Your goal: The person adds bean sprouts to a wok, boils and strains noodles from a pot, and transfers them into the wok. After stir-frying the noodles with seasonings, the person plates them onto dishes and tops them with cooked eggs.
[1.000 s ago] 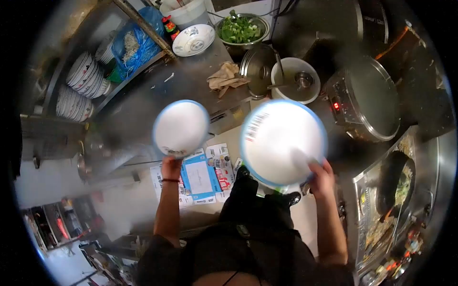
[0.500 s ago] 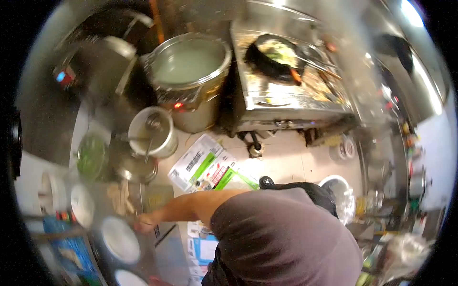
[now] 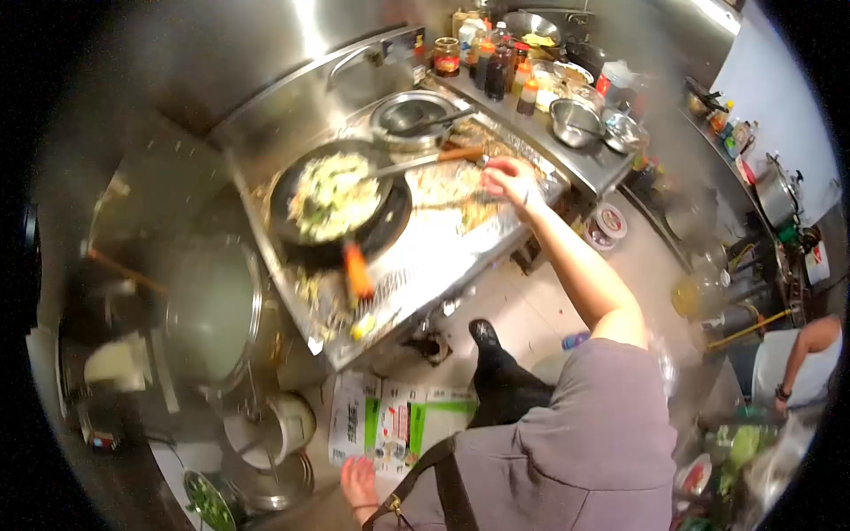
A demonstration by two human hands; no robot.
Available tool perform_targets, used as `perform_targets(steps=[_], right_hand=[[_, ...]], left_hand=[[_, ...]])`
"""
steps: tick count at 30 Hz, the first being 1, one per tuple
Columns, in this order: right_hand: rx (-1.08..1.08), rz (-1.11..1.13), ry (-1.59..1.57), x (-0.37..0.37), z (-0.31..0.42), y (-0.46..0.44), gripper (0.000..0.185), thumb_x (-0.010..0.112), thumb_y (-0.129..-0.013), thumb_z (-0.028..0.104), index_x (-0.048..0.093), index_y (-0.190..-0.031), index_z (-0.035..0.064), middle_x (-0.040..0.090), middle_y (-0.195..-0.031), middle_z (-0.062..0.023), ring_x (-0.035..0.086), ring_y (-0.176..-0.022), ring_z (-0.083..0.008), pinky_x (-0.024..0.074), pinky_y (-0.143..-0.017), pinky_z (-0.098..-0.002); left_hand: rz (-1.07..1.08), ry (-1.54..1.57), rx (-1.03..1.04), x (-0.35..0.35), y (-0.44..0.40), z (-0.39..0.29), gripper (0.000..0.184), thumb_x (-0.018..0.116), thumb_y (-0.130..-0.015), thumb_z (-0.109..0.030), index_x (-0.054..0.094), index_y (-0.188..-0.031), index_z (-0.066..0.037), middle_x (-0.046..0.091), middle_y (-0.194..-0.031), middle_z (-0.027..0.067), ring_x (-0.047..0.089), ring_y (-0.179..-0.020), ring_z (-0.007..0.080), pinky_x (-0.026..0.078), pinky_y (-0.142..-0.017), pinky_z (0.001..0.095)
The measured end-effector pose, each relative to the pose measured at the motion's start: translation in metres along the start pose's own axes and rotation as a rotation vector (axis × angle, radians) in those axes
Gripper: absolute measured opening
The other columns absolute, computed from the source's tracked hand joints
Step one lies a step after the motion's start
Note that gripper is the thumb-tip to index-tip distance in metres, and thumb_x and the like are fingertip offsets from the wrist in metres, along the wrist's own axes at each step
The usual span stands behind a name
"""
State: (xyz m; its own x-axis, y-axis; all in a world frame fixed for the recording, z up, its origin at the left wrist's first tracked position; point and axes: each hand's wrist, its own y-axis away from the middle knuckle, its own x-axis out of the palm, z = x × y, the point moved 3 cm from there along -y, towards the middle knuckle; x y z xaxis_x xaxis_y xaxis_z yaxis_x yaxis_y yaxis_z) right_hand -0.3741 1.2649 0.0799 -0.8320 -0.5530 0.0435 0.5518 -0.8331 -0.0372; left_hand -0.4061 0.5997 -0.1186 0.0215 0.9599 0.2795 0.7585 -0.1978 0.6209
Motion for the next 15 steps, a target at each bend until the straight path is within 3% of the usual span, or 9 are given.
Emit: perform_targets(steps=[1, 3, 7, 11, 13, 15], right_hand=[[-0.042, -0.174, -0.018, -0.028, -0.016, -0.059, 0.044, 0.068, -0.076, 0.016, 0.051, -0.112, -0.0010, 0.057, -0.108, -0.0138, 0.058, -0.095, -0.0184, 0.0496, -0.079, -0.0279], [-0.202, -0.350, 0.187, -0.072, -0.044, -0.176, 0.063, 0.075, -0.070, 0.022, 0.044, -0.119, -0.0034, 0.053, -0.115, -0.0170, 0.054, -0.102, -0.0217, 0.0474, -0.083, -0.0297], [-0.100, -0.621, 0.379, -0.111, -0.073, -0.336, 0.100, 0.083, -0.052, 0.041, 0.034, -0.126, -0.0056, 0.049, -0.118, -0.0231, 0.050, -0.108, -0.0279, 0.0402, -0.092, -0.0363], [-0.167, -0.775, 0.581, -0.130, -0.071, -0.436, 0.101, 0.084, -0.048, 0.040, 0.035, -0.123, -0.0066, 0.049, -0.116, -0.0240, 0.049, -0.108, -0.0338, 0.0383, -0.093, -0.0381], [-0.196, -0.801, 0.568, -0.139, -0.088, -0.475, 0.095, 0.083, -0.050, 0.045, 0.041, -0.118, -0.0057, 0.054, -0.109, -0.0208, 0.053, -0.102, -0.0303, 0.0423, -0.087, -0.0359], [-0.263, -0.647, 0.448, -0.156, -0.121, -0.518, 0.092, 0.082, -0.050, 0.046, 0.042, -0.116, -0.0041, 0.058, -0.103, -0.0179, 0.056, -0.096, -0.0298, 0.0432, -0.085, -0.0360]], left_hand=[[-0.112, -0.026, -0.026, -0.005, -0.019, 0.009, 0.036, 0.054, -0.085, -0.014, 0.046, -0.119, -0.005, 0.054, -0.107, 0.0185, 0.055, -0.096, 0.0269, 0.048, -0.083, 0.0380], [-0.311, -0.099, -0.098, -0.002, -0.048, 0.021, 0.037, 0.053, -0.085, -0.014, 0.045, -0.120, -0.005, 0.054, -0.107, 0.0182, 0.055, -0.096, 0.0265, 0.048, -0.082, 0.0380], [-0.390, -0.317, -0.287, 0.084, -0.065, 0.033, 0.038, 0.054, -0.084, -0.014, 0.046, -0.120, -0.004, 0.056, -0.104, 0.0172, 0.057, -0.092, 0.0256, 0.049, -0.078, 0.0372], [-0.359, -0.460, -0.415, 0.146, -0.048, 0.037, 0.038, 0.054, -0.083, -0.013, 0.046, -0.119, -0.004, 0.058, -0.100, 0.0162, 0.059, -0.087, 0.0248, 0.050, -0.073, 0.0364], [-0.340, -0.515, -0.452, 0.165, -0.038, 0.040, 0.039, 0.054, -0.082, -0.013, 0.047, -0.119, -0.004, 0.059, -0.099, 0.0157, 0.059, -0.084, 0.0244, 0.050, -0.071, 0.0360], [-0.325, -0.548, -0.474, 0.178, -0.020, 0.043, 0.039, 0.055, -0.081, -0.013, 0.047, -0.118, -0.004, 0.060, -0.097, 0.0152, 0.060, -0.082, 0.0240, 0.050, -0.069, 0.0356]])
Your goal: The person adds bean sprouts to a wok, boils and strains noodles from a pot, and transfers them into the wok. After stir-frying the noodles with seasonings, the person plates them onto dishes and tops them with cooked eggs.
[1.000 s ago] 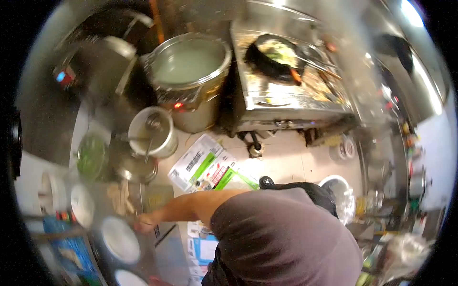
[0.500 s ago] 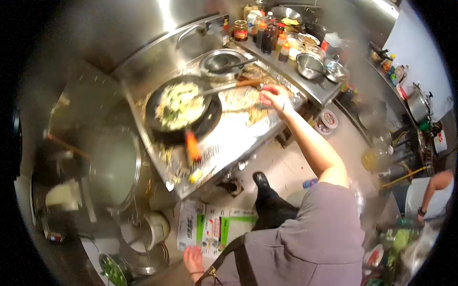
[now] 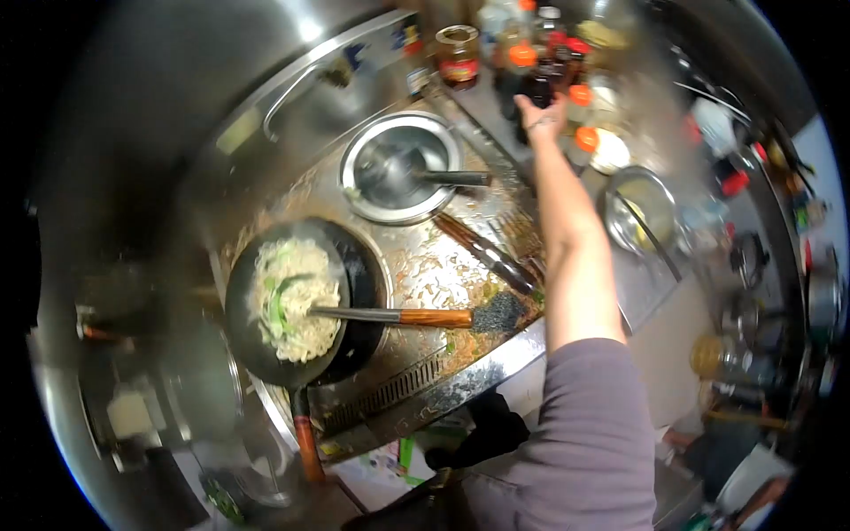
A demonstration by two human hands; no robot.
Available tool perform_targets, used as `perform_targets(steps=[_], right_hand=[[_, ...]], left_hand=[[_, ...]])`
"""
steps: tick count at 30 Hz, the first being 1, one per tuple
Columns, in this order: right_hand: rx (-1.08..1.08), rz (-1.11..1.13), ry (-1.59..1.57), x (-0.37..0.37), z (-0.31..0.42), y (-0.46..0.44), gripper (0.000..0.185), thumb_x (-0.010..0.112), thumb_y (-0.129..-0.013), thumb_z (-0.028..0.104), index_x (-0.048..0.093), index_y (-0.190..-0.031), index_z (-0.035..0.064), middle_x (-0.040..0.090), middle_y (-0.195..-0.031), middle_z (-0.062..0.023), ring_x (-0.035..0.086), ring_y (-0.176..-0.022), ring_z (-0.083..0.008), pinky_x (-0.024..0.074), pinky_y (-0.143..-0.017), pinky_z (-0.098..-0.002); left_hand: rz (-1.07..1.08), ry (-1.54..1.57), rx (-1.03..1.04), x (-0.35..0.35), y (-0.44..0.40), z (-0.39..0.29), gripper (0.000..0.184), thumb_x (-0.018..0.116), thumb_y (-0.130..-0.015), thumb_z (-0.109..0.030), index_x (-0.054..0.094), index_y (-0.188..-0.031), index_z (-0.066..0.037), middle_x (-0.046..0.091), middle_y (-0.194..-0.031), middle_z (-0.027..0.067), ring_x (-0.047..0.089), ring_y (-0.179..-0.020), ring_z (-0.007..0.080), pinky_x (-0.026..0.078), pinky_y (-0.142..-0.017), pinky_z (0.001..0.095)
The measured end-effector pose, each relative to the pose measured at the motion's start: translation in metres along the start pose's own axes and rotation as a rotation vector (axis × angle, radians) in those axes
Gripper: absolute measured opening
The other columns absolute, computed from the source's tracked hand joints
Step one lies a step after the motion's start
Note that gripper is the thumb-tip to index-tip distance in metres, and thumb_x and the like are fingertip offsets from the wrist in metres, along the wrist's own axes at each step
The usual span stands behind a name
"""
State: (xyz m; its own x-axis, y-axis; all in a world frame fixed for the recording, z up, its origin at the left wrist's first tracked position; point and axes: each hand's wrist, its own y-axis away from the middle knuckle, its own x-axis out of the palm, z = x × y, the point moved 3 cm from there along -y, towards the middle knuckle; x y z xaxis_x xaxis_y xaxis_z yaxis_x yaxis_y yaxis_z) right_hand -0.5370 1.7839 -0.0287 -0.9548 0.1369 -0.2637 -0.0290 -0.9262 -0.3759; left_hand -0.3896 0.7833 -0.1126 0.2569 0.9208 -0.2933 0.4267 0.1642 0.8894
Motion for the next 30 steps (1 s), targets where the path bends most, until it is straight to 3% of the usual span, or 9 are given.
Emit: perform_targets(steps=[6, 9, 11, 14, 16, 20, 24, 28, 30], right_hand=[[-0.197, 0.028, 0.124, 0.006, -0.014, -0.022, 0.065, 0.082, -0.058, 0.031, 0.054, -0.107, 0.0005, 0.061, -0.101, -0.0097, 0.058, -0.091, -0.0225, 0.0441, -0.083, -0.0329], [-0.420, 0.259, -0.237, -0.017, 0.103, 0.052, 0.051, 0.078, -0.066, 0.022, 0.054, -0.105, 0.0003, 0.062, -0.095, -0.0078, 0.059, -0.085, -0.0182, 0.0454, -0.079, -0.0302], [-0.564, 0.482, 0.250, -0.032, 0.162, 0.083, 0.056, 0.075, -0.064, 0.011, 0.050, -0.113, 0.0006, 0.060, -0.099, -0.0119, 0.058, -0.088, -0.0193, 0.0445, -0.082, -0.0300], [-0.899, 0.849, 0.193, -0.035, 0.248, 0.155, 0.069, 0.072, -0.055, 0.002, 0.047, -0.119, 0.0034, 0.055, -0.111, -0.0169, 0.055, -0.102, -0.0306, 0.0426, -0.090, -0.0335], [-0.988, 1.054, 0.469, -0.029, 0.288, 0.204, 0.063, 0.075, -0.055, 0.006, 0.049, -0.113, 0.0076, 0.057, -0.105, -0.0130, 0.053, -0.102, -0.0310, 0.0472, -0.083, -0.0375], [-1.282, 1.053, 0.813, 0.022, 0.306, 0.271, 0.018, 0.047, -0.078, 0.010, 0.058, -0.091, 0.0058, 0.063, -0.082, -0.0123, 0.060, -0.086, -0.0264, 0.0516, -0.070, -0.0363], [-1.328, 1.066, 0.994, 0.017, 0.351, 0.295, 0.017, 0.049, -0.078, 0.012, 0.063, -0.082, 0.0023, 0.064, -0.083, -0.0139, 0.061, -0.086, -0.0249, 0.0516, -0.068, -0.0353], [-1.546, 0.758, 0.852, 0.011, 0.376, 0.330, 0.019, 0.050, -0.081, 0.015, 0.064, -0.077, 0.0033, 0.065, -0.083, -0.0130, 0.063, -0.083, -0.0237, 0.0520, -0.066, -0.0343], [-1.499, 0.973, 1.045, 0.027, 0.384, 0.339, 0.019, 0.050, -0.082, 0.016, 0.064, -0.077, 0.0045, 0.065, -0.083, -0.0125, 0.063, -0.082, -0.0263, 0.0524, -0.063, -0.0339]], left_hand=[[0.039, 0.009, 0.067, 0.020, 0.059, 0.027, 0.040, 0.055, -0.079, -0.012, 0.048, -0.118, -0.003, 0.062, -0.092, 0.0136, 0.063, -0.075, 0.0227, 0.051, -0.062, 0.0343], [0.054, 0.070, 0.062, 0.034, 0.059, 0.016, 0.040, 0.055, -0.079, -0.012, 0.048, -0.117, -0.002, 0.063, -0.090, 0.0130, 0.063, -0.073, 0.0221, 0.052, -0.061, 0.0338], [0.067, 0.136, -0.006, 0.042, 0.059, 0.004, 0.040, 0.054, -0.079, -0.012, 0.047, -0.117, -0.001, 0.063, -0.090, 0.0125, 0.063, -0.077, 0.0214, 0.052, -0.063, 0.0334], [0.103, -0.228, 0.249, 0.035, 0.007, 0.042, 0.031, 0.054, -0.081, -0.009, 0.053, -0.112, -0.004, 0.063, -0.088, 0.0108, 0.062, -0.078, 0.0183, 0.052, -0.061, 0.0293], [0.284, 0.067, 0.267, 0.044, -0.003, 0.035, 0.032, 0.057, -0.080, -0.006, 0.053, -0.111, -0.005, 0.063, -0.087, 0.0105, 0.062, -0.075, 0.0166, 0.051, -0.059, 0.0280], [0.295, 0.063, 0.247, 0.046, -0.032, 0.035, 0.034, 0.059, -0.080, -0.006, 0.052, -0.112, -0.006, 0.063, -0.085, 0.0099, 0.062, -0.075, 0.0167, 0.050, -0.058, 0.0277], [0.295, 0.510, 0.179, 0.010, -0.030, 0.047, 0.036, 0.060, -0.079, -0.007, 0.049, -0.113, -0.005, 0.062, -0.085, 0.0123, 0.062, -0.073, 0.0204, 0.049, -0.058, 0.0276], [0.042, 0.404, 0.104, -0.031, -0.023, 0.098, 0.032, 0.058, -0.077, -0.002, 0.049, -0.108, -0.003, 0.060, -0.082, 0.0136, 0.061, -0.075, 0.0223, 0.049, -0.060, 0.0288], [0.056, 0.207, 0.181, -0.056, -0.063, 0.164, 0.024, 0.057, -0.077, -0.017, 0.055, -0.098, -0.005, 0.062, -0.080, 0.0111, 0.061, -0.076, 0.0239, 0.048, -0.065, 0.0341]])
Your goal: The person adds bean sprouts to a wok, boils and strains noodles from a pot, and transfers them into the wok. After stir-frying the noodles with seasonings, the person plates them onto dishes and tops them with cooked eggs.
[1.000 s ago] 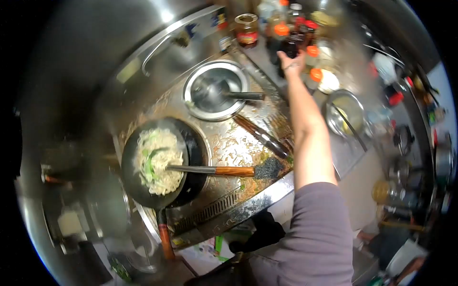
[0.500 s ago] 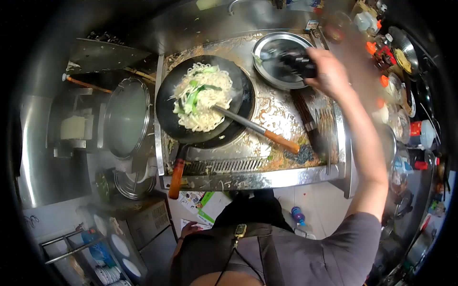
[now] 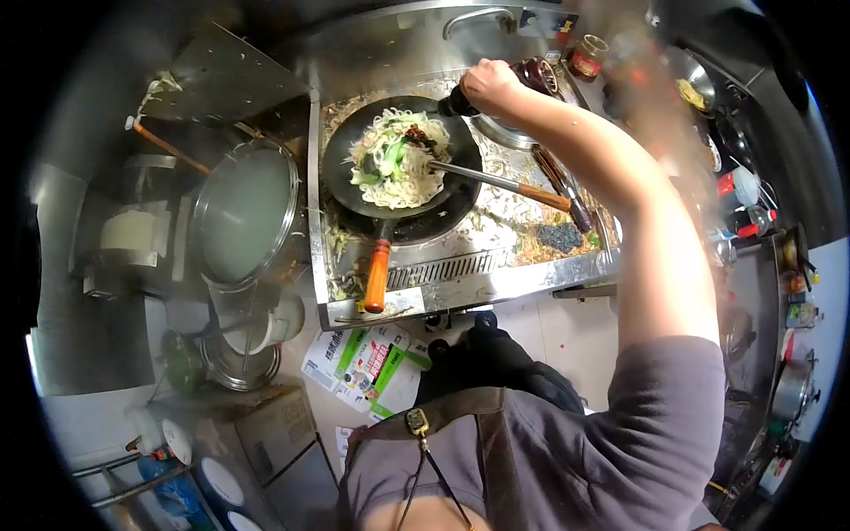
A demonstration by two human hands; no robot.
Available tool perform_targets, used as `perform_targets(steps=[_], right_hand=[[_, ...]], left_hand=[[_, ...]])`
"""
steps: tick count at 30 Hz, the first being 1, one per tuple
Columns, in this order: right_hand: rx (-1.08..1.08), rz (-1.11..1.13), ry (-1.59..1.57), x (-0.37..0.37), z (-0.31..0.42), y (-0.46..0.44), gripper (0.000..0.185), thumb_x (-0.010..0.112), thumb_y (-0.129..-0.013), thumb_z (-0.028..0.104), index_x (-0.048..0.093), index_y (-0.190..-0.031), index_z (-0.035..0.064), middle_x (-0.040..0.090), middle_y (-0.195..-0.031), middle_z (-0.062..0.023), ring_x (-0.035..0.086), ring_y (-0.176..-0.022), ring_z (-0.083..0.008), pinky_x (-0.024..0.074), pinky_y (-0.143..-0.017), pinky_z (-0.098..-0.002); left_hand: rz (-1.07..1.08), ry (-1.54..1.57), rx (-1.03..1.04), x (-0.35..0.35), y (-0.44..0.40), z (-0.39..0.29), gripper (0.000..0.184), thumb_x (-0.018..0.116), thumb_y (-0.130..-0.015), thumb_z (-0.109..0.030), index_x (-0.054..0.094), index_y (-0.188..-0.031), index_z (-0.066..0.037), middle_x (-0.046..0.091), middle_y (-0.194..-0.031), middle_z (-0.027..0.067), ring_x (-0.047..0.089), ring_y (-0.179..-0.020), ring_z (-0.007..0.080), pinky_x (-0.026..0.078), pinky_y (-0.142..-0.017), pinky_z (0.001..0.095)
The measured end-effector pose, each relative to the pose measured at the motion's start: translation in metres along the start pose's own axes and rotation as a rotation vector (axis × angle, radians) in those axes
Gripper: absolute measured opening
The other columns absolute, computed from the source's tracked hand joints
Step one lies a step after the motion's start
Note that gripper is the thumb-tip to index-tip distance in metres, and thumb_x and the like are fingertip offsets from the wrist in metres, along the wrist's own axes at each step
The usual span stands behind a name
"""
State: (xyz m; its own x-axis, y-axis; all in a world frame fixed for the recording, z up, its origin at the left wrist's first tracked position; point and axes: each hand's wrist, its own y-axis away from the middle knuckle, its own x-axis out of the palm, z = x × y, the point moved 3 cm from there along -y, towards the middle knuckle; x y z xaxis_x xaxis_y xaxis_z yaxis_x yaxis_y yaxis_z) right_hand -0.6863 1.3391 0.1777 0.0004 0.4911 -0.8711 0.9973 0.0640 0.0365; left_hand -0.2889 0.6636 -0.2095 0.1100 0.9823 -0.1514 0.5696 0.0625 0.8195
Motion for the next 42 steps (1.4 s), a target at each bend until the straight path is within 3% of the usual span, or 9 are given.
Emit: perform_targets(steps=[3, 7, 14, 18, 25, 29, 31, 39, 42], right_hand=[[0.117, -0.046, -0.055, -0.022, 0.006, 0.002, 0.017, 0.052, -0.081, 0.016, 0.065, -0.077, 0.0060, 0.065, -0.083, -0.0116, 0.064, -0.080, -0.0257, 0.0524, -0.060, -0.0342], [0.098, 0.058, 0.089, -0.035, 0.019, 0.021, 0.018, 0.046, -0.083, 0.015, 0.060, -0.087, 0.0037, 0.064, -0.084, -0.0111, 0.061, -0.082, -0.0250, 0.0512, -0.067, -0.0337], [0.234, 0.061, -0.297, 0.000, -0.005, 0.062, 0.020, 0.040, -0.084, 0.011, 0.057, -0.084, 0.0014, 0.062, -0.080, -0.0168, 0.061, -0.079, -0.0326, 0.0505, -0.067, -0.0405], [0.348, -0.024, -0.635, 0.044, -0.022, 0.103, 0.045, 0.076, -0.060, 0.026, 0.057, -0.090, -0.0010, 0.063, -0.082, -0.0192, 0.061, -0.084, -0.0329, 0.0492, -0.074, -0.0385], [0.455, -0.376, -1.664, 0.098, -0.070, 0.152, 0.061, 0.081, -0.058, 0.031, 0.055, -0.104, 0.0002, 0.062, -0.095, -0.0084, 0.058, -0.089, -0.0151, 0.0447, -0.082, -0.0301], [0.746, -0.744, -1.645, 0.169, -0.137, 0.169, 0.057, 0.082, -0.061, 0.021, 0.051, -0.105, 0.0036, 0.061, -0.095, -0.0044, 0.058, -0.086, -0.0132, 0.0464, -0.079, -0.0299], [0.973, -0.828, -1.320, 0.229, -0.180, 0.175, 0.054, 0.080, -0.063, 0.021, 0.051, -0.105, 0.0029, 0.061, -0.094, -0.0051, 0.057, -0.084, -0.0160, 0.0461, -0.076, -0.0314], [1.297, -0.998, -0.854, 0.392, -0.268, 0.193, 0.061, 0.083, -0.059, 0.027, 0.056, -0.105, -0.0026, 0.062, -0.102, -0.0110, 0.059, -0.087, -0.0200, 0.0453, -0.081, -0.0301], [1.140, -0.994, -0.955, 0.257, -0.208, 0.192, 0.054, 0.074, -0.072, 0.024, 0.049, -0.108, -0.0084, 0.056, -0.106, -0.0152, 0.054, -0.094, -0.0241, 0.0415, -0.087, -0.0337]], left_hand=[[0.071, -1.373, 0.752, -0.040, -0.026, 0.090, 0.035, 0.056, -0.077, -0.041, 0.064, -0.082, -0.008, 0.064, -0.077, 0.0073, 0.060, -0.077, 0.0263, 0.048, -0.073, 0.0421], [0.000, -1.441, 0.643, -0.042, -0.025, 0.095, 0.037, 0.054, -0.076, -0.046, 0.065, -0.073, -0.011, 0.064, -0.078, 0.0030, 0.060, -0.076, 0.0231, 0.047, -0.077, 0.0360], [0.014, 0.268, -0.069, -0.004, -0.024, -0.028, 0.022, 0.056, -0.078, -0.005, 0.057, -0.100, -0.008, 0.059, -0.082, 0.0121, 0.061, -0.071, 0.0239, 0.050, -0.057, 0.0318], [-0.029, 0.204, 0.088, 0.021, -0.010, -0.084, 0.036, 0.055, -0.077, 0.002, 0.048, -0.111, -0.004, 0.059, -0.084, 0.0118, 0.061, -0.069, 0.0217, 0.050, -0.056, 0.0295], [-0.079, -0.069, -0.109, 0.101, 0.003, -0.140, 0.037, 0.057, -0.075, 0.003, 0.048, -0.110, -0.002, 0.059, -0.077, 0.0156, 0.060, -0.061, 0.0226, 0.048, -0.047, 0.0298], [-0.089, -0.088, -0.370, 0.144, 0.002, -0.143, 0.035, 0.057, -0.078, -0.003, 0.050, -0.111, -0.002, 0.059, -0.077, 0.0150, 0.059, -0.063, 0.0186, 0.048, -0.049, 0.0295], [0.171, -0.380, 0.252, 0.191, 0.021, -0.174, 0.033, 0.057, -0.081, -0.009, 0.051, -0.112, -0.002, 0.061, -0.080, 0.0109, 0.058, -0.067, 0.0138, 0.048, -0.053, 0.0266], [0.167, -0.248, 0.245, 0.266, 0.080, -0.207, 0.029, 0.055, -0.085, -0.009, 0.052, -0.113, -0.004, 0.063, -0.088, 0.0093, 0.062, -0.079, 0.0149, 0.049, -0.067, 0.0253], [0.161, -0.377, 0.152, 0.234, 0.061, -0.146, 0.030, 0.056, -0.083, -0.010, 0.052, -0.112, -0.004, 0.063, -0.084, 0.0098, 0.061, -0.072, 0.0134, 0.048, -0.061, 0.0255]])
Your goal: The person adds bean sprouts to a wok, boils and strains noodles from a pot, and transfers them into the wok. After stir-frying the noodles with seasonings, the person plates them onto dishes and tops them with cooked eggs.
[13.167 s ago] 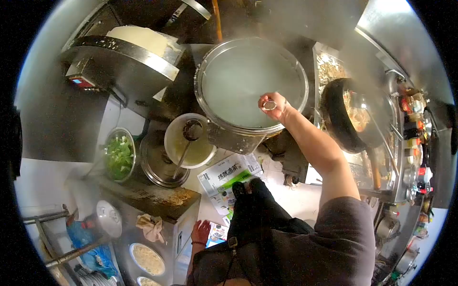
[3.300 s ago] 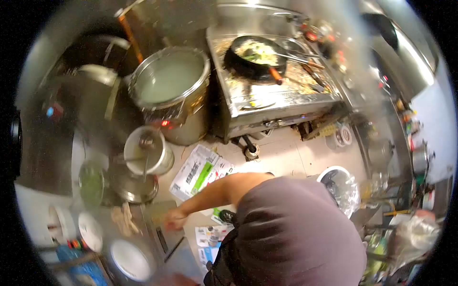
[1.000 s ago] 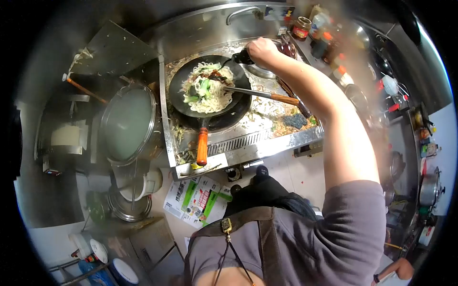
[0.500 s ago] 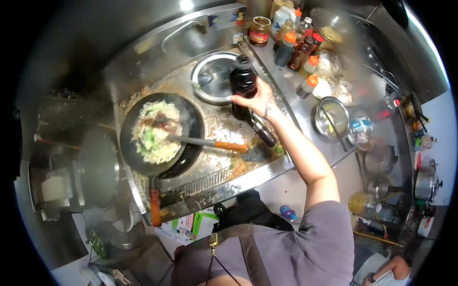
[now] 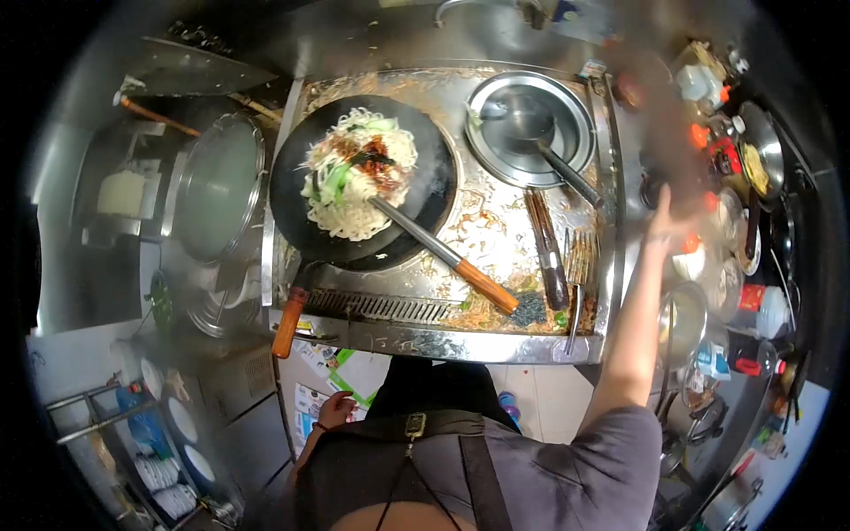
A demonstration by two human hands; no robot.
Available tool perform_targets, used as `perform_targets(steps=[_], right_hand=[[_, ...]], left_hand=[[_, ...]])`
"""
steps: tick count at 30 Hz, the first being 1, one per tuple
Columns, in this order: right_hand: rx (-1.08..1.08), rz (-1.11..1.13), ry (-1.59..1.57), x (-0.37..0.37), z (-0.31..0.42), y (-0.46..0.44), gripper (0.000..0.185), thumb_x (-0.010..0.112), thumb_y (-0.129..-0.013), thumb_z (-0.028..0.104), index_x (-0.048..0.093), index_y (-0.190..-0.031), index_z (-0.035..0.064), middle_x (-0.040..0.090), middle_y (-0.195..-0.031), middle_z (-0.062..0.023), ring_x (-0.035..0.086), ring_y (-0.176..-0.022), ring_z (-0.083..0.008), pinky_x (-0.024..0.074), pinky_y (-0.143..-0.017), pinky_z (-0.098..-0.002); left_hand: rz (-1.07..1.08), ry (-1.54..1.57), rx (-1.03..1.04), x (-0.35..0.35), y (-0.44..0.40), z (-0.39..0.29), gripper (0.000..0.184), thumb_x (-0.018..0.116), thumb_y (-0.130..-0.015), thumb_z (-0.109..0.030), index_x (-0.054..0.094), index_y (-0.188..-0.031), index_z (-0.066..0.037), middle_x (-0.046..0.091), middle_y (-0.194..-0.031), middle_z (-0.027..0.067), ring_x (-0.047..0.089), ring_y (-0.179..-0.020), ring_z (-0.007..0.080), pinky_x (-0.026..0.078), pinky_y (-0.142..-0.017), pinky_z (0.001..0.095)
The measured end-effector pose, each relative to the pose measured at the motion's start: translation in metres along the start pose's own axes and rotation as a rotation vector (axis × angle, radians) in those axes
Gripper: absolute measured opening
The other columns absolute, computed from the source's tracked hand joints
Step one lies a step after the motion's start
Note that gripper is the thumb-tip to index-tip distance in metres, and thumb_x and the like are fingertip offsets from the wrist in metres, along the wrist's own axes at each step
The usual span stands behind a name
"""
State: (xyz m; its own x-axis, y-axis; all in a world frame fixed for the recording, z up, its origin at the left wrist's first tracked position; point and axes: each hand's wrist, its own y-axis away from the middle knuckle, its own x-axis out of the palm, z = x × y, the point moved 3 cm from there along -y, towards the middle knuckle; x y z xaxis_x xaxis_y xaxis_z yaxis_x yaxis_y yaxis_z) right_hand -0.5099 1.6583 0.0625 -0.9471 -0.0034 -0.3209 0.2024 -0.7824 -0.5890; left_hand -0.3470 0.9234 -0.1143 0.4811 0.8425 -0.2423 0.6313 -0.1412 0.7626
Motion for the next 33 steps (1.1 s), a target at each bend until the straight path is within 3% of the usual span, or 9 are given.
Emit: perform_targets(steps=[1, 4, 6, 11, 14, 18, 22, 26, 33], right_hand=[[-0.214, -0.040, 0.006, -0.006, 0.031, 0.025, 0.042, 0.067, -0.079, 0.016, 0.049, -0.109, -0.0075, 0.052, -0.112, -0.0165, 0.051, -0.100, -0.0248, 0.0397, -0.090, -0.0346], [-0.278, 1.070, -0.082, 0.012, 0.132, 0.130, 0.065, 0.068, -0.076, 0.025, 0.039, -0.128, 0.0007, 0.045, -0.127, -0.0189, 0.044, -0.117, -0.0284, 0.0325, -0.100, -0.0397], [0.018, 1.756, 0.128, 0.018, 0.162, 0.188, 0.055, 0.065, -0.078, 0.028, 0.047, -0.122, 0.0008, 0.061, -0.102, -0.0193, 0.055, -0.104, -0.0283, 0.0388, -0.095, -0.0361], [-0.698, 1.675, 0.396, 0.024, 0.252, 0.147, 0.040, 0.042, -0.091, 0.026, 0.049, -0.116, -0.0052, 0.059, -0.087, -0.0210, 0.060, -0.073, -0.0280, 0.0514, -0.067, -0.0361], [-0.721, 1.527, 1.040, 0.012, 0.376, 0.132, 0.041, 0.035, -0.094, 0.031, 0.050, -0.112, -0.0023, 0.057, -0.082, -0.0176, 0.058, -0.058, -0.0218, 0.0510, -0.055, -0.0373], [-1.578, 1.080, 1.111, 0.026, 0.487, 0.159, 0.025, 0.048, -0.087, 0.018, 0.055, -0.105, 0.0026, 0.056, -0.094, -0.0147, 0.063, -0.069, -0.0201, 0.0528, -0.062, -0.0324], [-1.646, 1.164, 1.081, 0.041, 0.580, 0.182, 0.015, 0.053, -0.082, 0.013, 0.061, -0.072, 0.0044, 0.062, -0.070, -0.0113, 0.064, -0.070, -0.0216, 0.0533, -0.063, -0.0331], [-0.788, 1.708, 1.336, 0.052, 0.592, 0.142, 0.016, 0.061, -0.075, 0.016, 0.061, -0.068, 0.0016, 0.055, -0.054, -0.0046, 0.053, -0.045, -0.0140, 0.0455, -0.039, -0.0285], [0.049, 1.656, 0.418, -0.055, 0.409, 0.098, 0.043, 0.060, -0.078, 0.014, 0.052, -0.120, 0.0069, 0.060, -0.066, -0.0065, 0.054, -0.050, -0.0117, 0.0435, -0.043, -0.0244]], left_hand=[[0.044, 0.102, -0.155, -0.004, -0.018, 0.045, 0.032, 0.056, -0.081, -0.011, 0.052, -0.112, -0.004, 0.063, -0.081, 0.0097, 0.060, -0.069, 0.0132, 0.048, -0.059, 0.0260], [0.062, -0.228, -0.231, -0.013, -0.009, 0.045, 0.033, 0.056, -0.078, -0.012, 0.054, -0.110, -0.004, 0.063, -0.078, 0.0098, 0.060, -0.065, 0.0158, 0.048, -0.058, 0.0283], [0.089, -0.150, -0.220, -0.027, -0.044, 0.141, 0.031, 0.055, -0.076, -0.013, 0.057, -0.106, -0.005, 0.064, -0.081, 0.0133, 0.063, -0.070, 0.0208, 0.050, -0.063, 0.0330], [-0.138, -0.187, 0.058, -0.071, -0.089, 0.107, 0.031, 0.056, -0.077, -0.013, 0.056, -0.108, -0.006, 0.064, -0.088, 0.0138, 0.063, -0.075, 0.0201, 0.051, -0.066, 0.0329], [-0.120, 0.535, 0.125, -0.095, -0.066, 0.033, 0.031, 0.054, -0.080, -0.008, 0.052, -0.111, -0.007, 0.062, -0.090, 0.0104, 0.063, -0.074, 0.0180, 0.050, -0.063, 0.0303], [-0.191, 0.251, 0.179, -0.119, -0.098, 0.074, 0.026, 0.052, -0.082, -0.003, 0.051, -0.108, -0.004, 0.061, -0.083, 0.0073, 0.062, -0.073, 0.0146, 0.048, -0.059, 0.0258], [-0.149, 0.405, 0.204, -0.135, -0.081, 0.054, 0.025, 0.054, -0.081, -0.004, 0.052, -0.106, -0.003, 0.062, -0.083, 0.0068, 0.061, -0.074, 0.0139, 0.048, -0.059, 0.0245], [-0.086, 0.501, 0.270, -0.144, -0.065, 0.010, 0.028, 0.057, -0.081, -0.005, 0.052, -0.108, -0.004, 0.062, -0.088, 0.0064, 0.061, -0.078, 0.0135, 0.048, -0.061, 0.0235], [0.649, 0.969, 0.396, -0.130, -0.034, -0.162, 0.038, 0.037, -0.095, -0.027, 0.041, -0.123, -0.001, 0.053, -0.114, 0.0188, 0.054, -0.104, 0.0292, 0.046, -0.086, 0.0421]])
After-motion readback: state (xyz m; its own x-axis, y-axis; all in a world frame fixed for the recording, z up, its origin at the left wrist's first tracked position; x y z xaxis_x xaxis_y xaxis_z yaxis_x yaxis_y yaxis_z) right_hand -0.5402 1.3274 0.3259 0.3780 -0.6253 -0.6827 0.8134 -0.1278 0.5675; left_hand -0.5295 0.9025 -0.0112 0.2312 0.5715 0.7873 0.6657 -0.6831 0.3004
